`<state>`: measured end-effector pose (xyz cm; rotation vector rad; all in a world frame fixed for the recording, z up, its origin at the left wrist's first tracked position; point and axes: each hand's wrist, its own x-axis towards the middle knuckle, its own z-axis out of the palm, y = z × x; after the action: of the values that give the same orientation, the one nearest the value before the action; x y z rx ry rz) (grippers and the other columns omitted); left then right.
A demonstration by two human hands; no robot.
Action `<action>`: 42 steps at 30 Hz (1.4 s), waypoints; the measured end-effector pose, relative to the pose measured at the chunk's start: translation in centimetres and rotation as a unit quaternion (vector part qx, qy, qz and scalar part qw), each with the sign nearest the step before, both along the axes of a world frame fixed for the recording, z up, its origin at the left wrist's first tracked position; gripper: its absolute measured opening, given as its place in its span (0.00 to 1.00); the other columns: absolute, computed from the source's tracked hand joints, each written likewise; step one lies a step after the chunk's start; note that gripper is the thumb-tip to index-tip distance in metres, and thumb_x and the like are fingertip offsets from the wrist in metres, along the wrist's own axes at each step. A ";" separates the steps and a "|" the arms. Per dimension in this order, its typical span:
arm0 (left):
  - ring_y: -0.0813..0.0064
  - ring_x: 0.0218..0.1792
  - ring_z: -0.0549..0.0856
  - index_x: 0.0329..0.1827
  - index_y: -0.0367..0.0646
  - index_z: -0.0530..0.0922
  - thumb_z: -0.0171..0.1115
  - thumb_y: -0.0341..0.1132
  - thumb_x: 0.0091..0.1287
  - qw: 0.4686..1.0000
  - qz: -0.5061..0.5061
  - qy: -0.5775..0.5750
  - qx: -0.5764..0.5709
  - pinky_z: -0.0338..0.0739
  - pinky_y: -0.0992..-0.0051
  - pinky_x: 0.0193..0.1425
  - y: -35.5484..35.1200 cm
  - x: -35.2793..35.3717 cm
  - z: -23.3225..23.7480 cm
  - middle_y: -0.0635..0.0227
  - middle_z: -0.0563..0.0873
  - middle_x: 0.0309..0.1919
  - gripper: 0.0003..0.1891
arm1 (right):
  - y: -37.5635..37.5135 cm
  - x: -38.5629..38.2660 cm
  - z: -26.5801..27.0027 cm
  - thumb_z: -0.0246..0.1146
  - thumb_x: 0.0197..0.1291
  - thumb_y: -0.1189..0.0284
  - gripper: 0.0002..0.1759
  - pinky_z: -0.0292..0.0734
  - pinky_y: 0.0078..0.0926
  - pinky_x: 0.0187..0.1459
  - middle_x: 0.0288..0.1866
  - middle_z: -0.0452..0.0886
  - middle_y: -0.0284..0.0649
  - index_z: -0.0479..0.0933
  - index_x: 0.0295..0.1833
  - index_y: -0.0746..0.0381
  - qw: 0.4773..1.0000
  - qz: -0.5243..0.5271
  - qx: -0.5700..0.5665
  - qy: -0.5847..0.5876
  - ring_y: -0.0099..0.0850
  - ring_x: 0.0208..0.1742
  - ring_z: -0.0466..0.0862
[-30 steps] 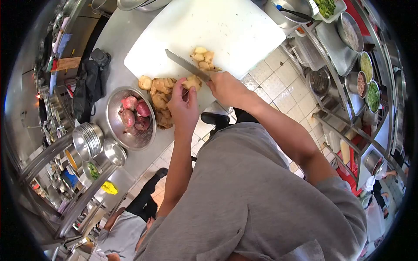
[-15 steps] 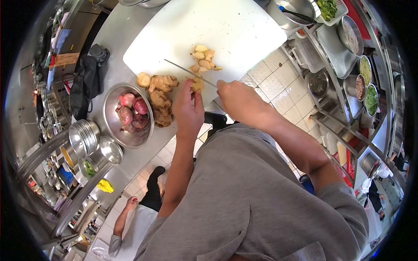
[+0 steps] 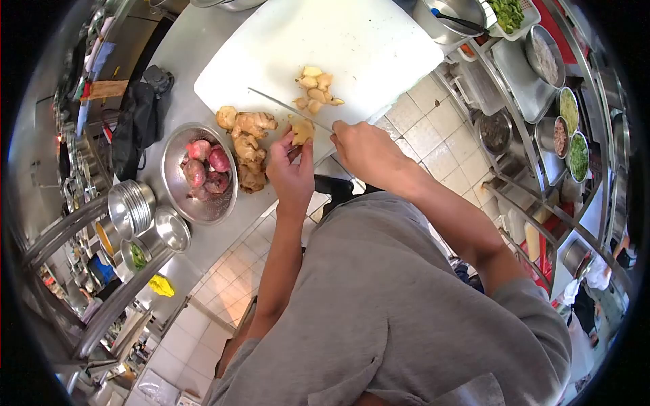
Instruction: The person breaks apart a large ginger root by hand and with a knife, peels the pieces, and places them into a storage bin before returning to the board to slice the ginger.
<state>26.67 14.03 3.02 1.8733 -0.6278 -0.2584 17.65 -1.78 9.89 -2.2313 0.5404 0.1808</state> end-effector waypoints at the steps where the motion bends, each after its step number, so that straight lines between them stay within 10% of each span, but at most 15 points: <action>1: 0.63 0.49 0.91 0.51 0.27 0.74 0.67 0.22 0.68 1.000 -0.006 -0.017 0.011 0.88 0.71 0.50 -0.1 0.0 0.2 0.39 0.83 0.61 0.14 | 0.0 -0.4 0.3 0.57 0.61 0.78 0.06 0.83 0.53 0.37 0.29 0.84 0.61 0.77 0.39 0.71 1.000 0.014 -0.010 0.007 0.59 0.34 0.87; 42: 0.72 0.42 0.90 0.52 0.28 0.82 0.72 0.25 0.66 0.998 0.048 0.046 -0.007 0.88 0.74 0.47 -1.1 0.3 0.2 0.51 0.89 0.50 0.15 | 0.3 2.2 -3.9 0.59 0.70 0.71 0.11 0.78 0.57 0.39 0.28 0.81 0.64 0.76 0.39 0.71 0.998 -0.025 0.022 0.045 0.64 0.35 0.84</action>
<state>26.97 12.90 3.21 1.8608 -0.4758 -0.2745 19.86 -1.50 6.02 -2.1724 0.6350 0.2644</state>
